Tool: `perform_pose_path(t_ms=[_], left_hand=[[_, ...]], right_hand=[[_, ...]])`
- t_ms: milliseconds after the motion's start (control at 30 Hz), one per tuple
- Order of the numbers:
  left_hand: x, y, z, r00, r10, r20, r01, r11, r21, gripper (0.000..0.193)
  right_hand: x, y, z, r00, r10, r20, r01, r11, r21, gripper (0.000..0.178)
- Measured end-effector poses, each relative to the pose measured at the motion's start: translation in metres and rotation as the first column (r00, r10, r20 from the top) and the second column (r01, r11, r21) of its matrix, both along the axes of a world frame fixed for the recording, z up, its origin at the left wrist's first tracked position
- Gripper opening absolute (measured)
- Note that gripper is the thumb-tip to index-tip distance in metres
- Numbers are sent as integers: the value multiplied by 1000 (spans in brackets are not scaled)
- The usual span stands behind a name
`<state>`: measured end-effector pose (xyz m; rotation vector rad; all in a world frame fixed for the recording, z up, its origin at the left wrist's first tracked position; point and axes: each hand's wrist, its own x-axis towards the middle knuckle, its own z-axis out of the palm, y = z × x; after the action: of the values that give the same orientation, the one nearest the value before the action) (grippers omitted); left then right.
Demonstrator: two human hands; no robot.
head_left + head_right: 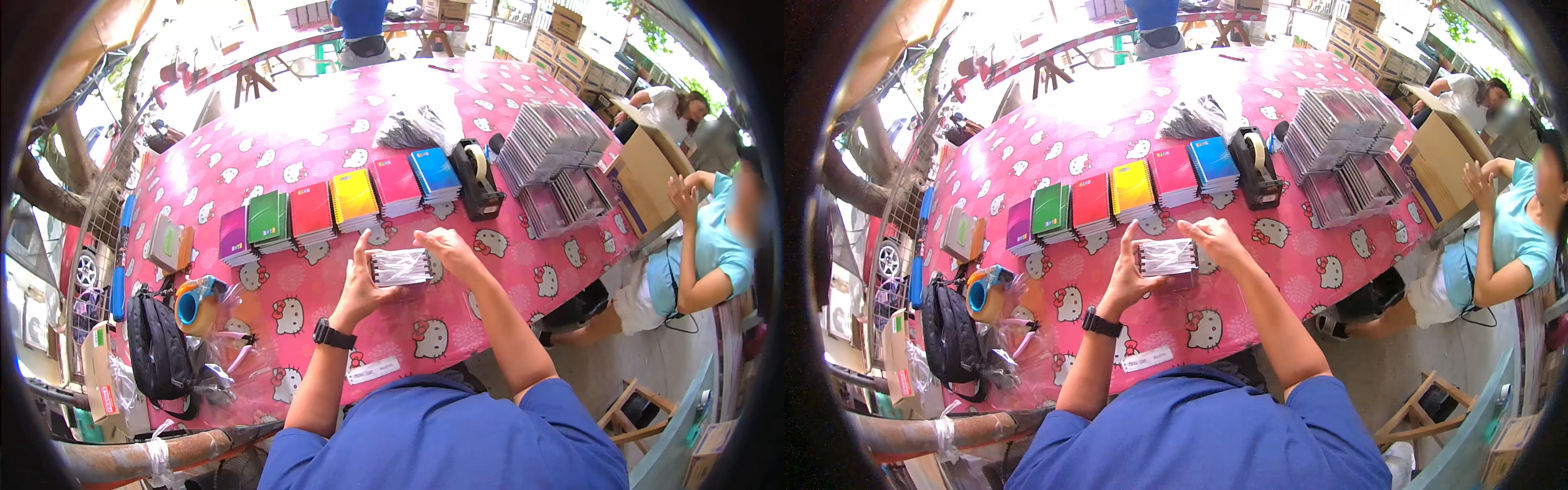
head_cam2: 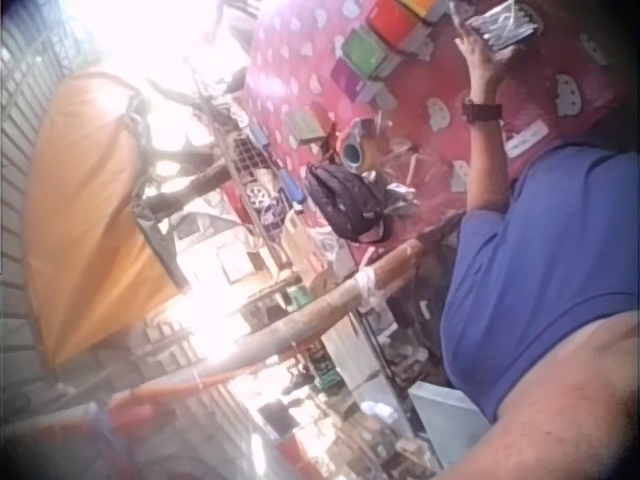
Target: The person organizes colorful notebooks into stacks by color, places a transparent plastic sleeve over a stack, and secures the packaging using a tape dispenser.
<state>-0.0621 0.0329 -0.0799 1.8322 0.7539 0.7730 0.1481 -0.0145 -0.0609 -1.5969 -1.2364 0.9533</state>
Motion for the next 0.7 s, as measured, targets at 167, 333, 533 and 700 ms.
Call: perform_pose_path(t_ms=[167,333,533,700], left_hand=[[0,-1,-1,1000,18,22,-21,989,147,102],[7,-13,15,979,180,-100,-93,821,564,94],[-4,-3,-16,990,-13,138,4,998,70,89],[24,-57,-17,935,320,151,-349,905,243,67]], right_hand=[[-11,23,5,975,221,12,-211,942,-262,44],[-2,22,3,967,131,-218,-160,980,-117,27],[-24,-23,22,902,-126,414,139,990,1,30],[-45,-31,35,836,-134,533,122,991,58,28]])
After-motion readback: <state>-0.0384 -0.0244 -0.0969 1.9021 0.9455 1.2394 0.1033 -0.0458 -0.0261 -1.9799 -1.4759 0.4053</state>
